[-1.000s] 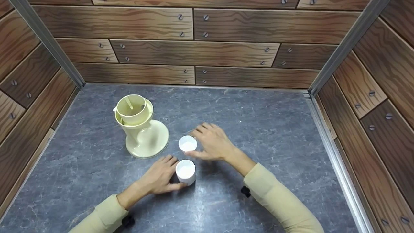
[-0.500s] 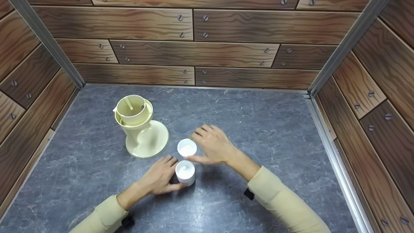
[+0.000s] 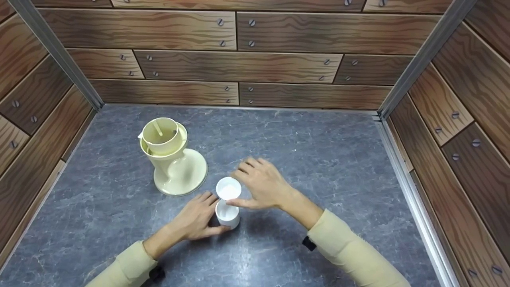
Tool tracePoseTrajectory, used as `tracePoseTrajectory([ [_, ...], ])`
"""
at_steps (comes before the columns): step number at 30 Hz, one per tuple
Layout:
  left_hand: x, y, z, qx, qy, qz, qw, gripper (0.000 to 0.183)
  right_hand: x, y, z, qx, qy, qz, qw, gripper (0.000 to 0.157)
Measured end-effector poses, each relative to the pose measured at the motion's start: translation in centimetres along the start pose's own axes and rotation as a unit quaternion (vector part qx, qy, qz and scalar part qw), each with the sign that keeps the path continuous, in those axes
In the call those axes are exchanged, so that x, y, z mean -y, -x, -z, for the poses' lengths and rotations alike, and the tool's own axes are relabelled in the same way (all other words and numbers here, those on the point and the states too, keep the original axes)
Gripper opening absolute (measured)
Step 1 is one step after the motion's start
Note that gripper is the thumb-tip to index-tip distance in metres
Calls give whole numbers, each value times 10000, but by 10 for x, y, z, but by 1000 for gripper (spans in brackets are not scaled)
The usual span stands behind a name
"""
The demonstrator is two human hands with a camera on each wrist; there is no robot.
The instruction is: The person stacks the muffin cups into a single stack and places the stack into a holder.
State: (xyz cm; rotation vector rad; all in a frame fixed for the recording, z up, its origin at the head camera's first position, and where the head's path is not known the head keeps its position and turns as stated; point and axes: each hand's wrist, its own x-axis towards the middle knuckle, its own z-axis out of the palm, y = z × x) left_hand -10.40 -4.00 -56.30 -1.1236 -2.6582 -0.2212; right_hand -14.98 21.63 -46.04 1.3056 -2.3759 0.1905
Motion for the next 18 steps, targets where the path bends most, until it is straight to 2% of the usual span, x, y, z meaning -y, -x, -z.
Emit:
tracePoseTrajectory([
  [8, 0, 1, 0, 91, -174, -29, 9998, 71, 7, 3, -1, -63, -53, 57, 9999, 68],
  [18, 0, 1, 2, 157, -41, -1, 9999, 73, 15, 8, -6, -4, -126, 196, 9997, 67],
])
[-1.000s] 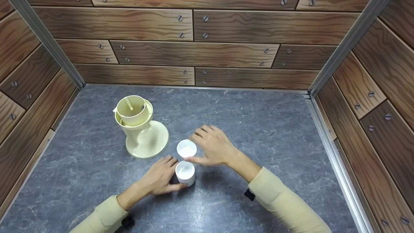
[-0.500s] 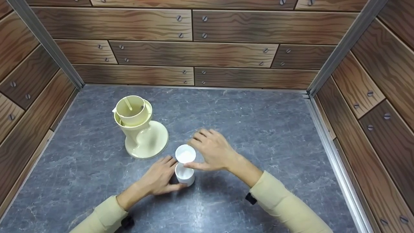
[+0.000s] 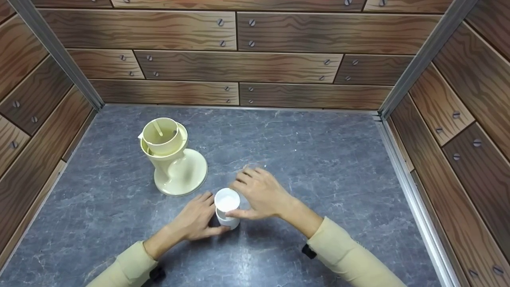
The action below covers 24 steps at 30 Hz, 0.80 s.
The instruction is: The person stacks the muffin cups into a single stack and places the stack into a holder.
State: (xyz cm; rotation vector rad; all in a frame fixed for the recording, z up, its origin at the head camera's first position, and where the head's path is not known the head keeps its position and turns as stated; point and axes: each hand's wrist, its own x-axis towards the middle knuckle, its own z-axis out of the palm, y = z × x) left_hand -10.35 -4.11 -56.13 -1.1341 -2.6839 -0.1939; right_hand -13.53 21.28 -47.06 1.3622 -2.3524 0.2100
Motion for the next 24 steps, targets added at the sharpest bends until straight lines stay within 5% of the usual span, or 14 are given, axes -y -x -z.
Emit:
tracePoseTrajectory([
  [24, 0, 1, -1, -25, 50, -2, 10000, 71, 11, 9, -15, -7, -261, -30, 9997, 60],
])
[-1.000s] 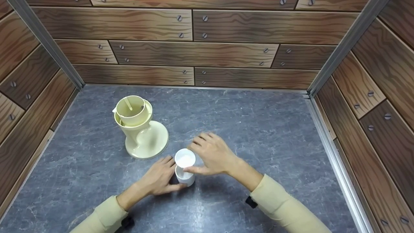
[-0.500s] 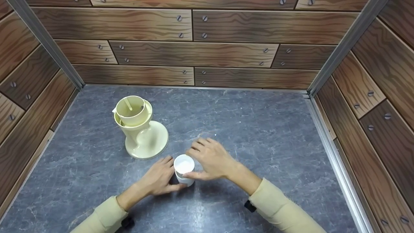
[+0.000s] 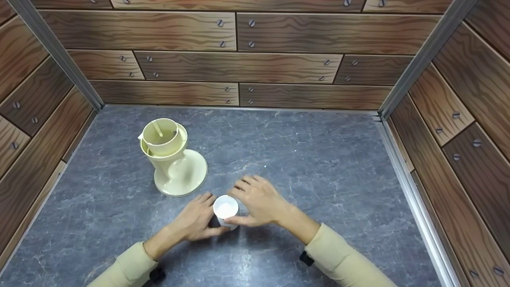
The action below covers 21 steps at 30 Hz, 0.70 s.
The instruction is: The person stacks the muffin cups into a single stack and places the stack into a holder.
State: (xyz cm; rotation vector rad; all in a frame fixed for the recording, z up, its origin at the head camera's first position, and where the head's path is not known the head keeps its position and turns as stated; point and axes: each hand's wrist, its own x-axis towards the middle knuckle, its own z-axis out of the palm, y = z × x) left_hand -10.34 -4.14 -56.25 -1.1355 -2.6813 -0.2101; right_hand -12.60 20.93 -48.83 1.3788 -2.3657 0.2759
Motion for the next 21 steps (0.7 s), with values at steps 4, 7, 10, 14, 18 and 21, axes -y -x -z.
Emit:
tracePoseTrajectory([
  [4, 0, 0, 0, -6, 19, 18, 10000, 71, 2, 2, -3, 29, 33, -44, 10000, 59],
  [7, 0, 0, -1, 10, 44, 29, 10000, 71, 2, 4, -5, 52, 36, -70, 10000, 60],
  [10, -1, 0, -1, 54, 47, 39, 10000, 71, 2, 5, -8, 82, 13, -118, 9999, 60],
  [14, 0, 0, -1, 102, 13, 59, 9999, 72, 3, 7, -11, 144, -37, -230, 9996, 60],
  [18, 0, 0, -1, 103, 17, 46, 9999, 72, 3, 10, -14, 171, -105, -308, 9993, 60],
  [21, 0, 0, -1, 102, -10, 12, 9999, 72, 3, 12, -16, 128, -163, -324, 9993, 59],
])
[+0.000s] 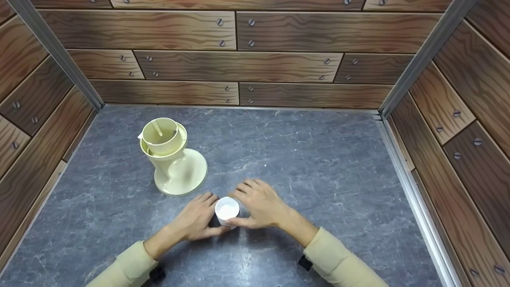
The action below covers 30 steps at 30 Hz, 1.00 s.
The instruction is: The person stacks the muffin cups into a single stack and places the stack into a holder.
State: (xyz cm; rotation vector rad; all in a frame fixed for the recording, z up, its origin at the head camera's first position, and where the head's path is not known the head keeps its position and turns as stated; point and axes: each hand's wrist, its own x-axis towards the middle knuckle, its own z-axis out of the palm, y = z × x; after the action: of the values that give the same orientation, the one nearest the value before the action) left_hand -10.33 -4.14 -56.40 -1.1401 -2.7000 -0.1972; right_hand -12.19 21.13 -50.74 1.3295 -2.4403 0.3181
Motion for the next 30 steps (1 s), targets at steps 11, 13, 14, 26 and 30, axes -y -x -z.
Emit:
tracePoseTrajectory([
  [11, 2, 0, -5, -365, -217, -232, 9988, 72, -2, 4, -9, -285, -175, -5, 9994, 60],
  [13, 2, 0, -6, -405, -258, -252, 9985, 73, -2, 5, -10, -305, -190, -26, 9994, 62],
  [14, 2, 0, -6, -404, -274, -249, 9985, 73, -2, 6, -11, -315, -198, -31, 9993, 62],
  [26, 1, -1, -5, -238, -371, -197, 9988, 77, -1, 10, -16, -309, -290, -149, 9990, 62],
  [30, 0, -1, -5, -212, -354, -182, 9990, 77, 0, 11, -18, -362, -308, -157, 9987, 62],
])
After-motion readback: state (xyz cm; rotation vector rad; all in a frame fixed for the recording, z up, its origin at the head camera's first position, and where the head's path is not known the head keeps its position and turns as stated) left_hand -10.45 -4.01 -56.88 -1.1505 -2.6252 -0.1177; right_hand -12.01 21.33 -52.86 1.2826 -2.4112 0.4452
